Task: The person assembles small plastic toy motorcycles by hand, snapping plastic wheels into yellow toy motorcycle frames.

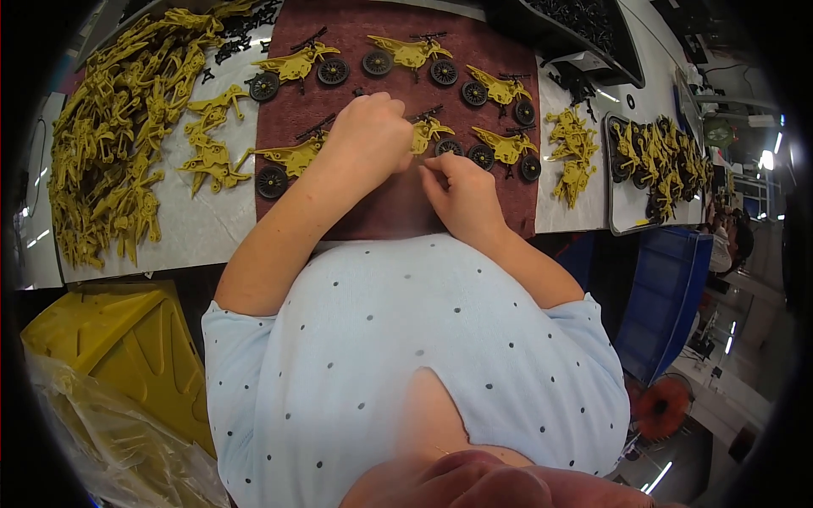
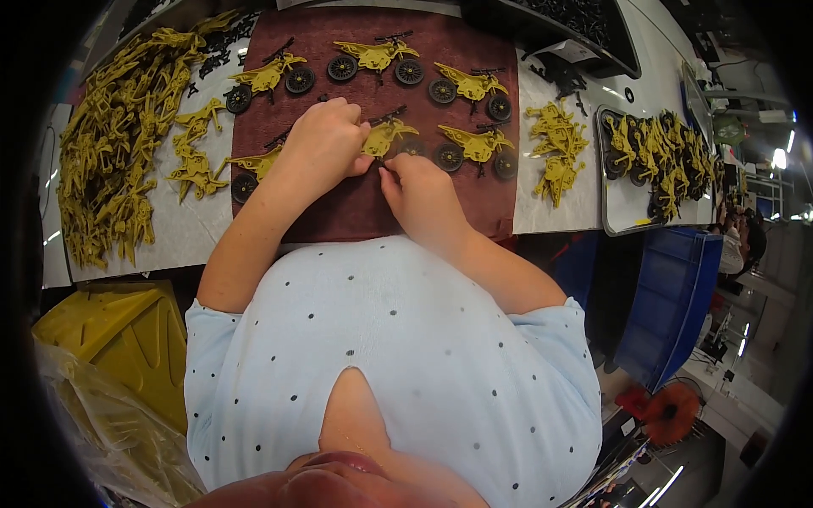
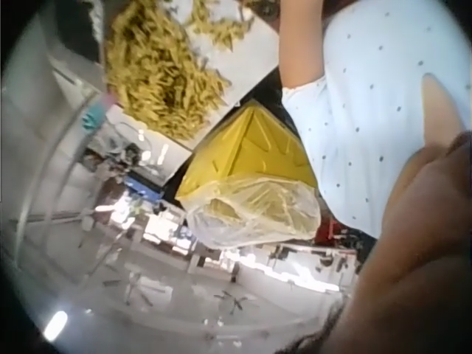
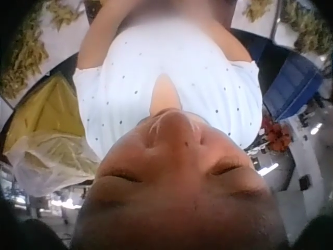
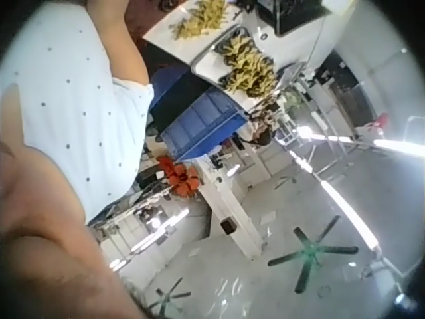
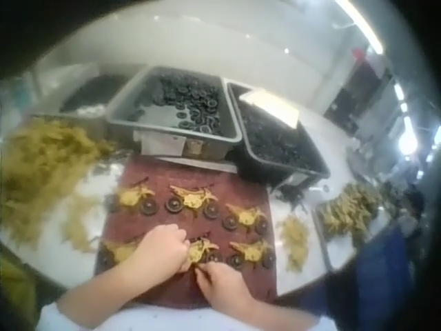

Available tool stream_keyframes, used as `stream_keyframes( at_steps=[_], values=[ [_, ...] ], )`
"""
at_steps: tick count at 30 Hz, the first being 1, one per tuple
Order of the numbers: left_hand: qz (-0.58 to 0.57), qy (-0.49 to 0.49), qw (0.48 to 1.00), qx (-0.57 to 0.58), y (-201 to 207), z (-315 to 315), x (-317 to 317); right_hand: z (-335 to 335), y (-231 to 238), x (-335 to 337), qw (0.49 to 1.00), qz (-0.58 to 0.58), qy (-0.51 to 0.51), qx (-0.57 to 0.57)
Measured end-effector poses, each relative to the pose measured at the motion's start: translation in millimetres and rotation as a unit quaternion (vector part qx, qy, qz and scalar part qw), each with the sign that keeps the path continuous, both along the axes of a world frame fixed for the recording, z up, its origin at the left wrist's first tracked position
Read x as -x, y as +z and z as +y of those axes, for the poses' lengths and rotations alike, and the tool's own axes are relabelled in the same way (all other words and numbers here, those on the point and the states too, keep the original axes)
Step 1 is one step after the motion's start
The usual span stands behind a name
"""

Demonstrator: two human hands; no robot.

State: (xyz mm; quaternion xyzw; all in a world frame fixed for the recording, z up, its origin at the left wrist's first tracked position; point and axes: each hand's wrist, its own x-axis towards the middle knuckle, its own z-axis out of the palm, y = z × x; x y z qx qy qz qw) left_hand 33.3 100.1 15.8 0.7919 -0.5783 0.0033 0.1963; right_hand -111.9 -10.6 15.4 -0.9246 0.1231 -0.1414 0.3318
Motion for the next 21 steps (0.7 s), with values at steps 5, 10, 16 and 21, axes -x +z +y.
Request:
stream_keyframes(
  at_steps=[5, 10, 16, 21],
  values=[
    [0.011, 0.009, 1.000, -0.004, -1.4, 1.7, 0.0, 2.4, 3.7, -5.8, 0.999, 0.038, 0.013, 0.027],
    [0.010, 0.010, 1.000, -0.004, 1.2, -0.1, 1.7, 2.4, 0.6, -12.9, 0.996, 0.054, 0.026, 0.071],
    [-0.005, 0.005, 1.000, 0.015, -1.2, 0.2, 2.3, 6.4, -1.5, -20.5, 0.997, 0.066, 0.005, 0.038],
    [-0.023, 0.013, 0.999, 0.025, -3.5, 3.4, 4.1, 3.8, -2.2, -16.8, 0.994, 0.097, 0.005, 0.044]
  ],
)
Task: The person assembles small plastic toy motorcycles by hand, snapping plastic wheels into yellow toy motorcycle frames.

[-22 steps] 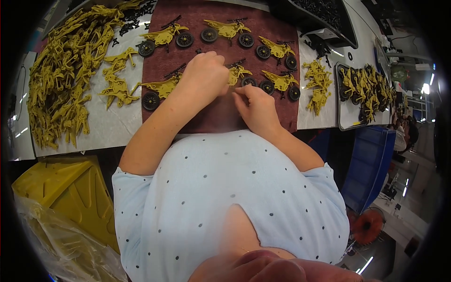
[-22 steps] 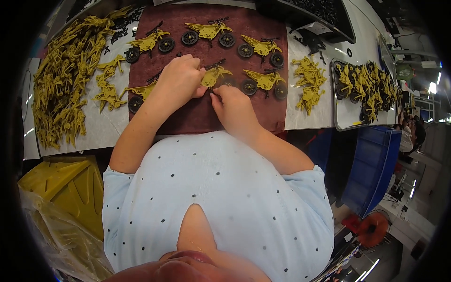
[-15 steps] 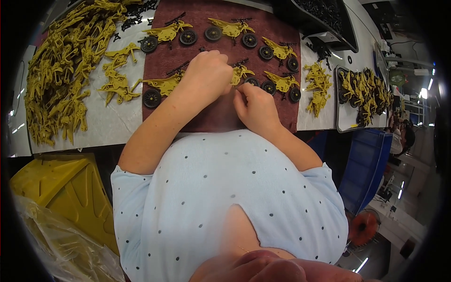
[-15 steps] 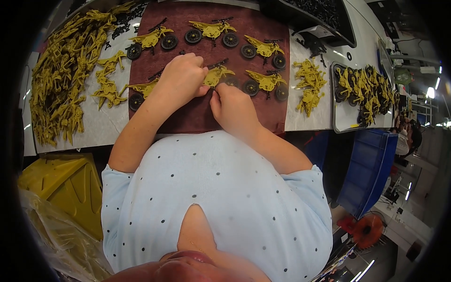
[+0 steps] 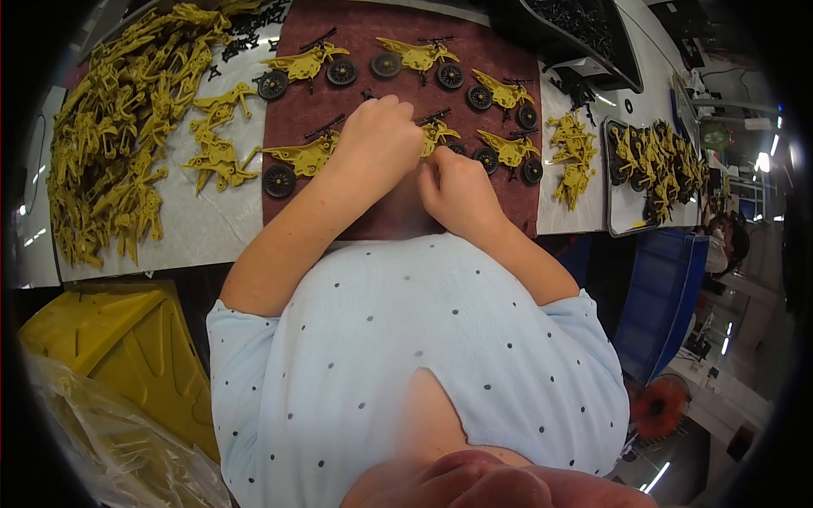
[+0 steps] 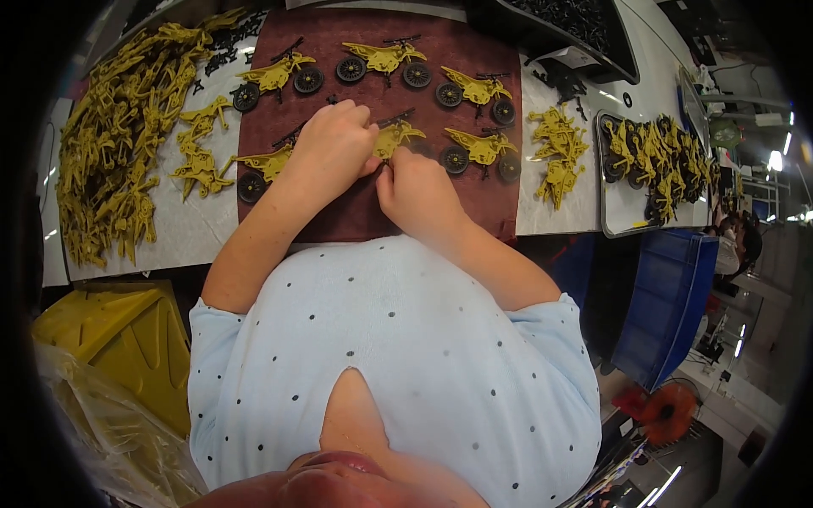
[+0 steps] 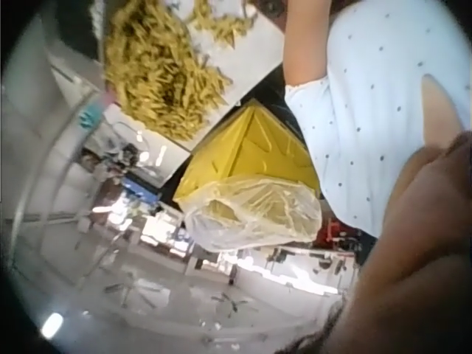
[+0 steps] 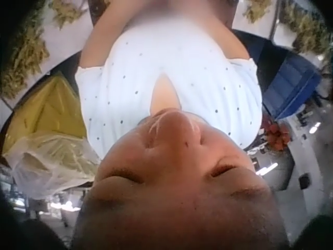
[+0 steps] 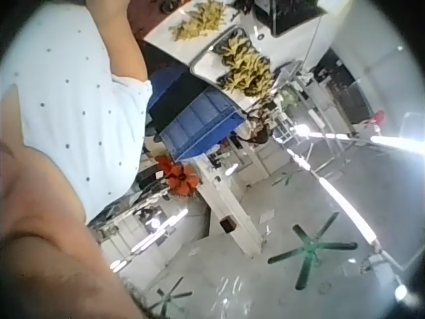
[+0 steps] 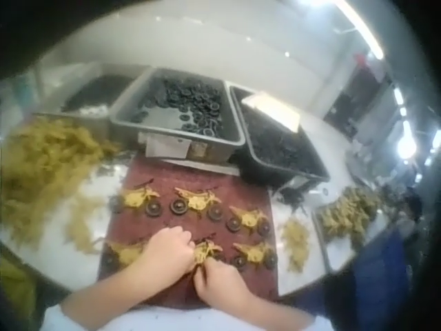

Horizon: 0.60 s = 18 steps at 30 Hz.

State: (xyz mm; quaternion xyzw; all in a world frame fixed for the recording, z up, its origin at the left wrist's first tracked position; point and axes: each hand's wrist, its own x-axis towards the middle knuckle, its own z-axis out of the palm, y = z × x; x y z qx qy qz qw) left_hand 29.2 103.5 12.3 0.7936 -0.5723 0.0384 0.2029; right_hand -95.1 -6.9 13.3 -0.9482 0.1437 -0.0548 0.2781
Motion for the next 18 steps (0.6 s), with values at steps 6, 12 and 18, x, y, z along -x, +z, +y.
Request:
stream_keyframes(
  at_steps=[6, 12, 18],
  values=[
    [0.030, -0.023, 0.997, 0.060, 26.9, 13.9, -2.5, -6.5, 45.2, 17.0, 0.996, -0.043, -0.077, -0.020],
    [0.331, -0.338, 0.698, 0.537, 122.3, 49.1, 44.1, -92.4, 39.6, 44.5, 0.899, -0.344, -0.271, 0.019],
    [0.601, -0.461, 0.545, 0.360, 171.8, 79.5, 89.4, -217.6, -2.8, 98.4, 0.762, -0.444, -0.454, 0.125]
  ],
)
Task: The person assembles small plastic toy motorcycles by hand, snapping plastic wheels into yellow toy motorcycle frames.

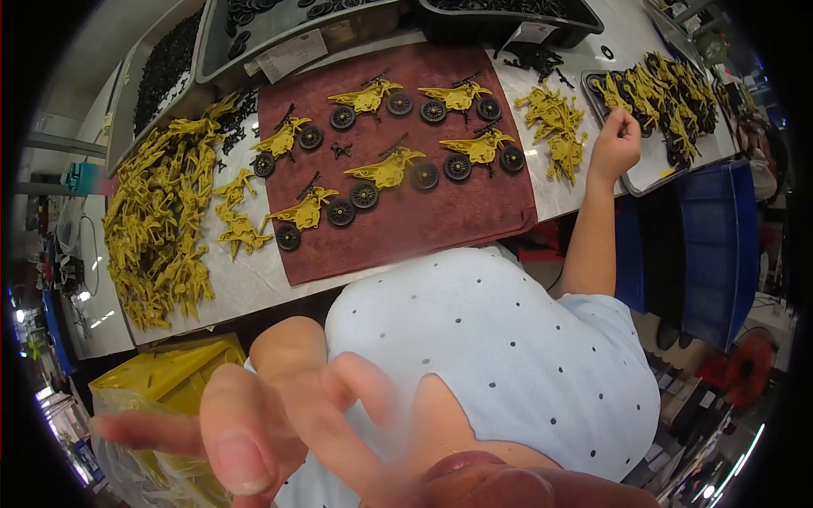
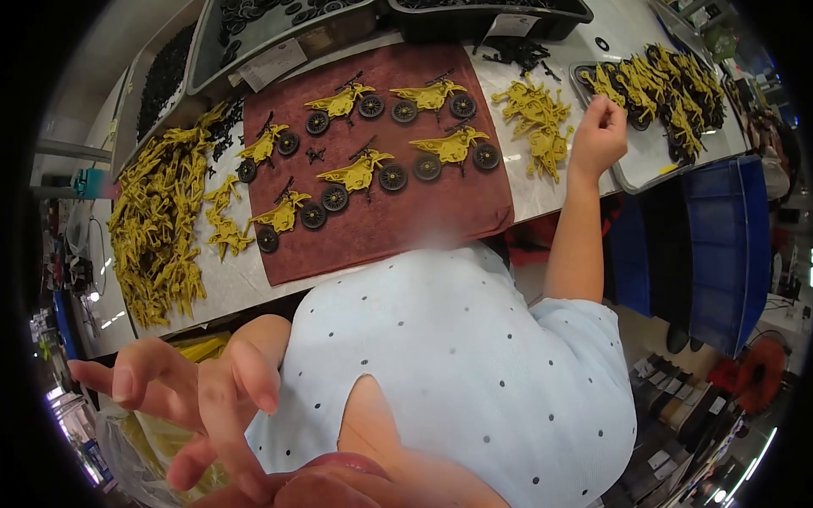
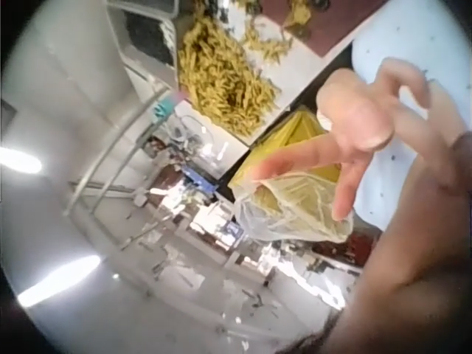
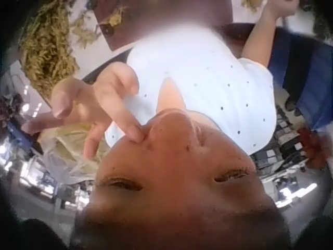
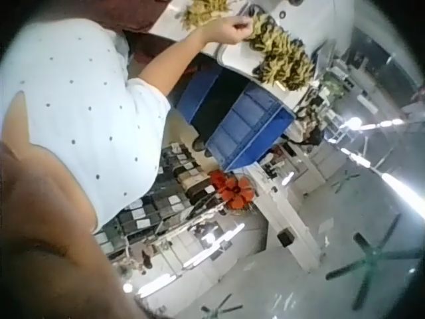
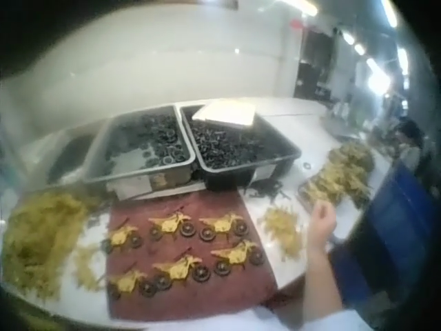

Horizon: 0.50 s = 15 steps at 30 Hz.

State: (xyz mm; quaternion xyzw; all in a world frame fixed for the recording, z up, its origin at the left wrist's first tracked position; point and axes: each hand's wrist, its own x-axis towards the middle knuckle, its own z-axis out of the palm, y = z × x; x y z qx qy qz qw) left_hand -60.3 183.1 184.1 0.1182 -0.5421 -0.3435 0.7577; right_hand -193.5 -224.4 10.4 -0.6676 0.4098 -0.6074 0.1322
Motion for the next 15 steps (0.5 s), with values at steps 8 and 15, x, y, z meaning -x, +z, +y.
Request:
stream_keyframes(
  at_steps=[8, 15],
  values=[
    [-0.081, -0.030, 0.996, -0.016, 2.6, -18.6, 20.6, -41.8, -43.3, 29.9, 0.996, -0.078, -0.046, -0.011],
    [-0.013, -0.134, 0.988, -0.080, 24.2, -34.2, 61.6, -36.7, -46.0, 25.7, 0.995, -0.099, 0.010, -0.032]
  ],
)
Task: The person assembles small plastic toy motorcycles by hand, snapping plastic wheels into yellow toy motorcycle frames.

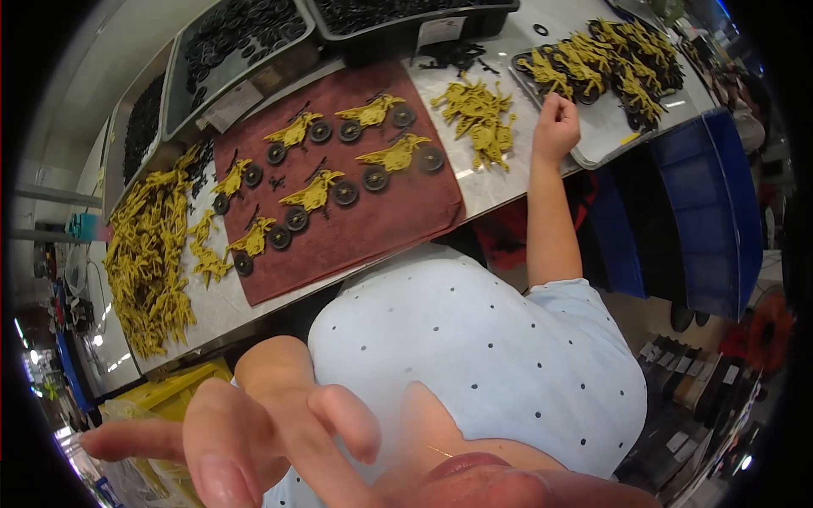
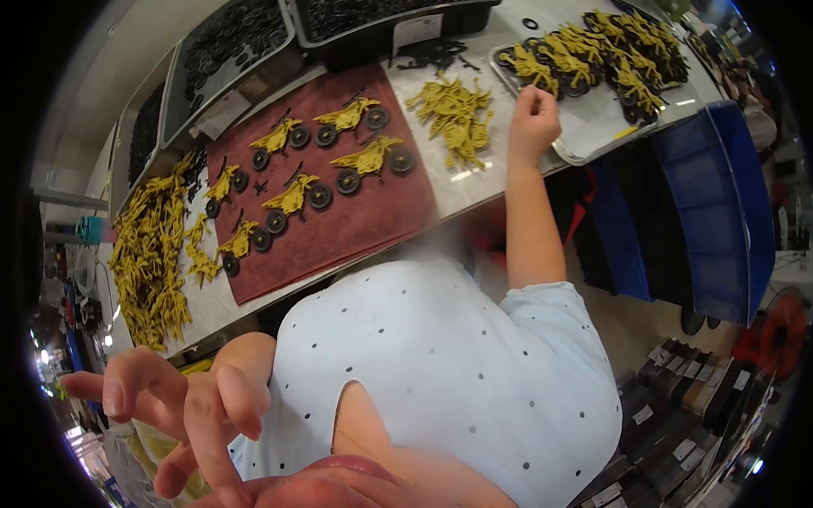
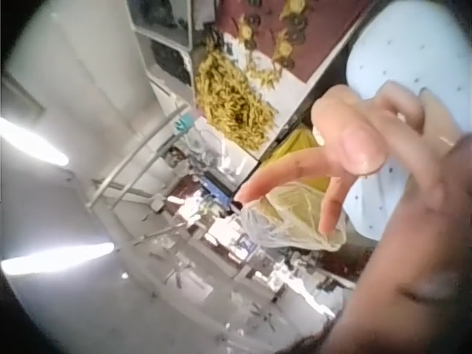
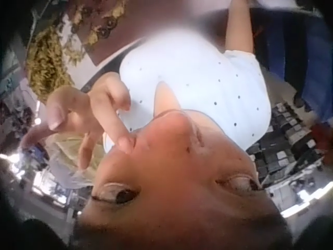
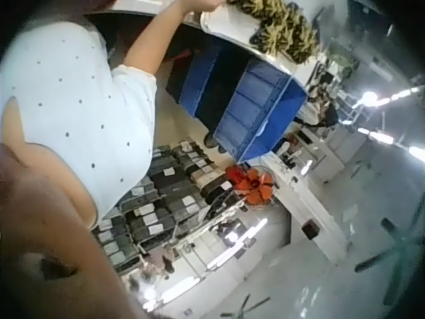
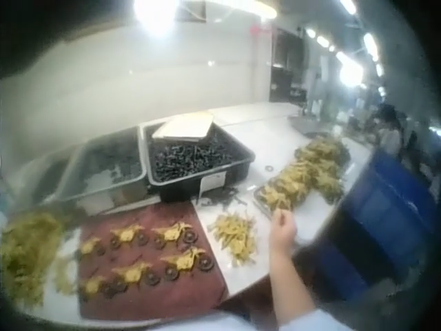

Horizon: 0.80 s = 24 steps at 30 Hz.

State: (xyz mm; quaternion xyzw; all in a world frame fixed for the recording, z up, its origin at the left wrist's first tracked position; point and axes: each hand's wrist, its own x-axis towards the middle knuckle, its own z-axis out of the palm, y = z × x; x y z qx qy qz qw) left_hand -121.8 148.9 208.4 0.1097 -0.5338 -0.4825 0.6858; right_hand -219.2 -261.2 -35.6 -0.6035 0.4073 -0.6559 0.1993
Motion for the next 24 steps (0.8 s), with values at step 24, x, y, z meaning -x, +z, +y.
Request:
stream_keyframes(
  at_steps=[24],
  values=[
    [-0.055, 0.051, 0.995, -0.072, 5.4, -24.2, 45.3, 13.8, 7.2, 6.5, 0.998, 0.013, 0.058, -0.032]
  ],
)
